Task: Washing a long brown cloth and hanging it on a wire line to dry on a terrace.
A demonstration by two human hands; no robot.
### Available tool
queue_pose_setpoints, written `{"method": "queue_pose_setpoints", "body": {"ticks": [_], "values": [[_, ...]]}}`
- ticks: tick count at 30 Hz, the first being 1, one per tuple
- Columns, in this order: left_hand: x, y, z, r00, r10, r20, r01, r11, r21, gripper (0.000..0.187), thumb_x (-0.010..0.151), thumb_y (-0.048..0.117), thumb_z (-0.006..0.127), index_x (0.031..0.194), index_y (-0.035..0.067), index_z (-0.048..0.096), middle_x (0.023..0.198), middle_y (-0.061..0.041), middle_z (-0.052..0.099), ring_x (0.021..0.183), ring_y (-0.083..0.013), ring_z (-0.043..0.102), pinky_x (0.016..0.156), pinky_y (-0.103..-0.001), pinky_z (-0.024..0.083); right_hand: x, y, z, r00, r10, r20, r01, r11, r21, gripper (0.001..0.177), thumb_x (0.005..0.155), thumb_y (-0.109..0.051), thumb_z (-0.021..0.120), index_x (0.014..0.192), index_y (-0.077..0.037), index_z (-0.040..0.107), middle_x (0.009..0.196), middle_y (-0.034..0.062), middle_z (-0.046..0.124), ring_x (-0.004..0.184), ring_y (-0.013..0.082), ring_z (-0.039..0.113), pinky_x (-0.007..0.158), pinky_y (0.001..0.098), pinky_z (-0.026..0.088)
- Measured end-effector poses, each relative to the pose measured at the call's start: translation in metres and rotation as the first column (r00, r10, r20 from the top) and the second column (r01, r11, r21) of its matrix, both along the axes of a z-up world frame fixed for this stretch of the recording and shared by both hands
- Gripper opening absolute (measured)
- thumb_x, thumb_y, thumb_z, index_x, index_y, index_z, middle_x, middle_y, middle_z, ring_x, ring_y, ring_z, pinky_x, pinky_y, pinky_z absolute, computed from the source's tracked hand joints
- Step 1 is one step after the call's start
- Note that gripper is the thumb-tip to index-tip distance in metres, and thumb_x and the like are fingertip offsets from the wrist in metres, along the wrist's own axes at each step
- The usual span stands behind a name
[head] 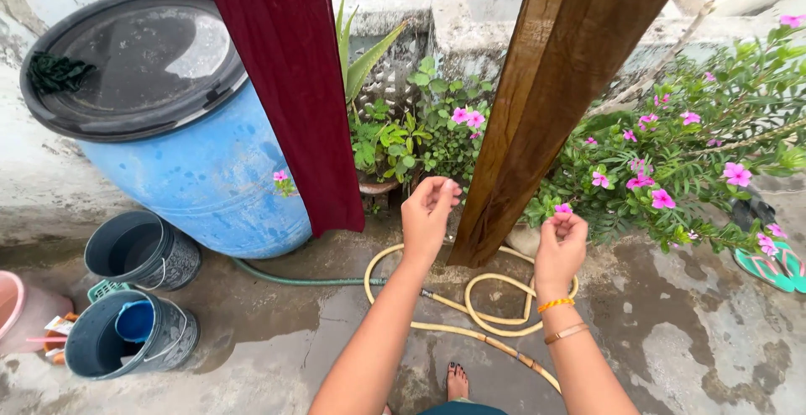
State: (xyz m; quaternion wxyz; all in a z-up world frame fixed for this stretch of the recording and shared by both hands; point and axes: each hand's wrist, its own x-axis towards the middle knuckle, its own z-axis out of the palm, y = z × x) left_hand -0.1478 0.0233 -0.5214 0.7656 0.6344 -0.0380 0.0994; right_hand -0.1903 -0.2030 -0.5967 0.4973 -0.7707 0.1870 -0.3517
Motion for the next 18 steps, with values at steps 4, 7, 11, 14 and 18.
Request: {"method": "queue_pose_setpoints", "body": {"ticks": [4, 7, 11, 14, 18], "values": [[-0.002, -0.018, 0.113, 0.959, -0.042, 0.281, 0.019, 0.996, 0.083, 0.026, 0.095, 0.018, 0.07, 0.112, -0.001, 0.07, 0.104, -0.01, 0.073, 0.09, -0.0154, 0.069, 0.076, -0.028, 0.055, -0.003, 0.032, 0.136, 0.952, 0.179, 0.249, -0.208, 0.974, 0.095, 0.016, 0.101, -0.005, 0.067, 0.114, -0.001, 0.059, 0.104, 0.0031, 0.065, 0.093, 0.0084, 0.061, 0.081, 0.0226, 0.052], [0.007, -0.034, 0.139, 0.911, 0.029, 0.41, -0.123, 0.971, 0.205, 0.036, 0.088, 0.018, 0.077, 0.117, -0.001, 0.066, 0.111, -0.013, 0.071, 0.097, -0.0224, 0.067, 0.08, -0.033, 0.053, 0.003, 0.052, 0.186, 0.877, 0.342, 0.337, -0.396, 0.912, 0.105, 0.016, 0.101, -0.002, 0.066, 0.115, -0.001, 0.058, 0.11, 0.0025, 0.065, 0.098, 0.0066, 0.061, 0.079, 0.0198, 0.052], [0.038, -0.056, 0.115, 0.943, 0.058, 0.328, -0.154, 0.949, 0.275, 0.036, 0.09, 0.021, 0.08, 0.117, 0.002, 0.065, 0.11, -0.012, 0.07, 0.098, -0.0221, 0.069, 0.085, -0.033, 0.055, 0.019, 0.066, 0.216, 0.866, 0.412, 0.284, -0.43, 0.903, 0.002, 0.025, 0.095, 0.001, 0.065, 0.119, 0.0, 0.06, 0.119, 0.0042, 0.064, 0.102, 0.0091, 0.062, 0.075, 0.0215, 0.054], [0.032, -0.053, 0.13, 0.952, -0.055, 0.3, -0.008, 0.979, 0.204, 0.031, 0.093, 0.02, 0.076, 0.116, 0.001, 0.067, 0.112, -0.007, 0.067, 0.094, -0.017, 0.069, 0.079, -0.031, 0.056, 0.028, 0.068, 0.237, 0.881, 0.386, 0.274, -0.368, 0.923, -0.116, 0.028, 0.095, -0.001, 0.069, 0.122, 0.001, 0.062, 0.125, 0.0067, 0.062, 0.11, 0.0118, 0.062, 0.08, 0.0242, 0.057], [0.036, -0.038, 0.139, 0.898, -0.243, 0.366, 0.277, 0.96, -0.043, 0.035, 0.094, 0.02, 0.074, 0.12, 0.0, 0.06, 0.113, -0.002, 0.064, 0.097, -0.0125, 0.064, 0.082, -0.029, 0.052, 0.037, 0.053, 0.268, 0.805, 0.44, 0.397, -0.491, 0.87, 0.032, 0.036, 0.098, -0.01, 0.068, 0.131, -0.001, 0.056, 0.131, 0.0062, 0.061, 0.116, 0.0117, 0.06, 0.092, 0.0261, 0.054]]}}
